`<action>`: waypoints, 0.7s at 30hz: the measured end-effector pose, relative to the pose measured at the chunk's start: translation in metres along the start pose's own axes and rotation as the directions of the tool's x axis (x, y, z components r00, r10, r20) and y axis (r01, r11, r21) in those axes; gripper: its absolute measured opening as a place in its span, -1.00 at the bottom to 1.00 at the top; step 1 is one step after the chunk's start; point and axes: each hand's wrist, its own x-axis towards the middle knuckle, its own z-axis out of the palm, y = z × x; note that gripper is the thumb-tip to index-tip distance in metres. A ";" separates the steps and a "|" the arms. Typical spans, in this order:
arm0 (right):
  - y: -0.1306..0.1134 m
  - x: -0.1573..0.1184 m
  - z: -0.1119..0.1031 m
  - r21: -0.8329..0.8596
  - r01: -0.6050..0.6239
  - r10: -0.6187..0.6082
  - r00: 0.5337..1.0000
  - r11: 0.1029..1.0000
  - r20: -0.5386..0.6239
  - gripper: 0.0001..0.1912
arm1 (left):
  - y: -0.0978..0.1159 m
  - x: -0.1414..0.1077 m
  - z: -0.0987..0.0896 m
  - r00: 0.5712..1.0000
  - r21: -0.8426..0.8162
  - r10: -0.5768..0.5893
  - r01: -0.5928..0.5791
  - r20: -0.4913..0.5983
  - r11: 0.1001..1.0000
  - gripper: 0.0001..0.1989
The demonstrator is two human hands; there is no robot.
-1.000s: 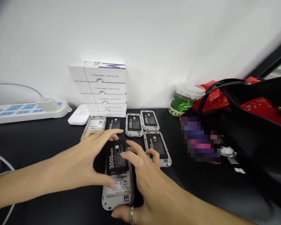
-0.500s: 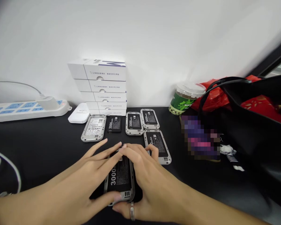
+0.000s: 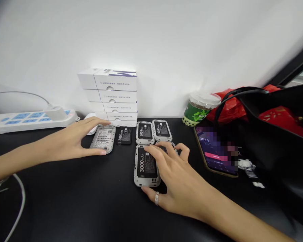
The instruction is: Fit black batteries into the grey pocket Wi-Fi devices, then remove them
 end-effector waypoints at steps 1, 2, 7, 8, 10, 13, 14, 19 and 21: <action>0.001 0.000 0.000 -0.001 0.000 0.000 1.000 1.000 0.006 -0.25 | -0.006 0.003 0.000 0.999 0.005 0.001 -0.001 0.032 1.000 -0.14; 0.001 0.000 0.000 0.003 0.000 0.000 1.000 1.000 0.013 -0.24 | -0.011 0.004 0.001 0.998 0.003 0.000 0.000 0.063 1.000 -0.07; -0.001 -0.006 0.001 0.100 0.012 -0.008 0.999 0.995 -0.044 -0.13 | -0.009 0.002 0.005 0.988 -0.007 -0.040 0.041 0.149 0.999 0.09; -0.003 -0.007 0.001 0.129 0.015 -0.006 0.997 0.992 -0.071 -0.13 | -0.002 -0.001 0.007 0.988 -0.009 -0.046 0.048 0.151 0.999 0.09; -0.008 -0.009 0.001 0.176 0.048 -0.027 0.993 0.983 -0.115 -0.16 | 0.017 -0.011 0.013 0.990 -0.022 -0.039 0.043 0.137 0.999 0.07; -0.017 -0.005 0.003 0.207 0.141 -0.122 0.987 0.968 -0.102 -0.16 | 0.050 -0.027 0.022 0.993 -0.069 0.039 -0.031 0.110 0.997 0.09; -0.020 -0.001 0.004 0.214 0.169 -0.155 0.985 0.962 -0.079 -0.16 | 0.059 -0.030 0.025 0.991 -0.098 0.076 -0.065 0.110 0.993 0.08; -0.029 0.020 0.006 0.271 0.157 -0.182 0.980 0.950 0.073 0.04 | 0.059 -0.011 0.026 0.998 -0.214 0.048 -0.038 0.043 0.976 -0.52; -0.030 0.023 0.006 0.289 0.130 -0.166 0.981 0.948 0.103 0.11 | 0.043 0.007 0.026 0.997 -0.168 0.072 -0.066 0.030 0.984 -0.62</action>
